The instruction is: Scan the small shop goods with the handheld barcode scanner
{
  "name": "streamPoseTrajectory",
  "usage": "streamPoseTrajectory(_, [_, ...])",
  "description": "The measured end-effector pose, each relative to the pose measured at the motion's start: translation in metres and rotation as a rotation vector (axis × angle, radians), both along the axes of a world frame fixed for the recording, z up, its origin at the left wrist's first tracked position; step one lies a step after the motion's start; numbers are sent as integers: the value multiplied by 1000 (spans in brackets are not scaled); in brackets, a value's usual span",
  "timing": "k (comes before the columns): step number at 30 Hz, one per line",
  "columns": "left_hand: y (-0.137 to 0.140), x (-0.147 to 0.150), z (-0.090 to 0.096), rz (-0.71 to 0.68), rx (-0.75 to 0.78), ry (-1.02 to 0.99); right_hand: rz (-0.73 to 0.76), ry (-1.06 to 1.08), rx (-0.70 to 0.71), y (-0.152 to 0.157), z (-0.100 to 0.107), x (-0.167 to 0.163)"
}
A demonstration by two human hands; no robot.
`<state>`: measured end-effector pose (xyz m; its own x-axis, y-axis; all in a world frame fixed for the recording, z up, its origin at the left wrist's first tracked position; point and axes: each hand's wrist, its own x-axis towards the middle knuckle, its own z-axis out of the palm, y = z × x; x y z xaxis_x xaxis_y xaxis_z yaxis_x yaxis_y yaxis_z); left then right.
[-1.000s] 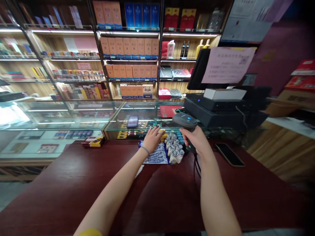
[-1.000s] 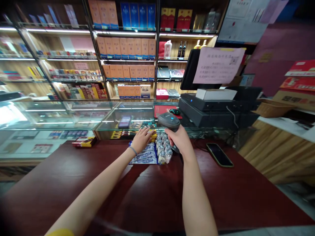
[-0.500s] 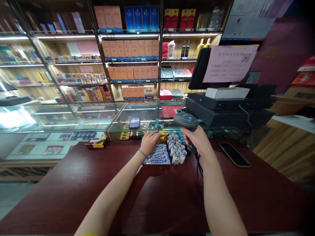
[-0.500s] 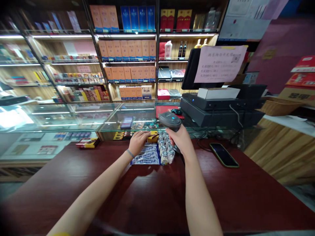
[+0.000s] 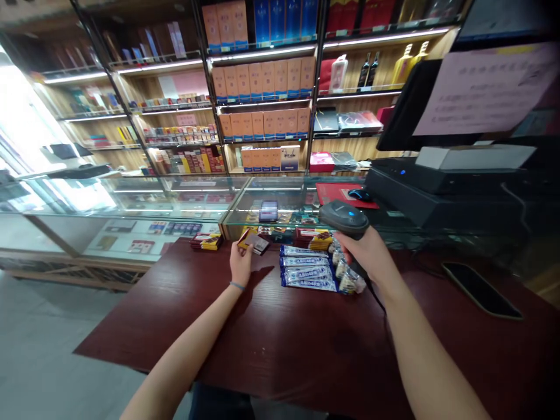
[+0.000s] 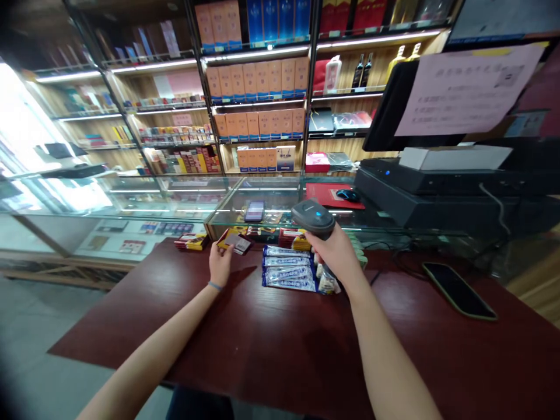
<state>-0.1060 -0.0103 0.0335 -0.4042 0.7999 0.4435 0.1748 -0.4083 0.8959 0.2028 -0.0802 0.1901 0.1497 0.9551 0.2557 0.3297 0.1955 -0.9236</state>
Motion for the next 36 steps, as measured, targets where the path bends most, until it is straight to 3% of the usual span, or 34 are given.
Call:
streamPoseTrajectory(5, [12,-26,-8,-117,-105,-599,31,-106,19,0,-14,-28])
streamPoseTrajectory(10, [15,-36,-17,-118,-149,-881,52,-187,48,3,-44,-63])
streamPoseTrajectory(14, [16,-39,-19,-143,-161,-933,213,-252,-12,-2,-72,-95])
streamPoseTrajectory(19, [17,-40,-18,-147,-183,-947,241,-435,-140,-9,-92,-114])
streamPoseTrajectory(27, [16,-37,-15,-216,-150,-956,299,-527,-186,-7,-90,-111])
streamPoseTrajectory(36, [17,-39,-15,-156,-179,-959,236,-488,-223,-6,-88,-110])
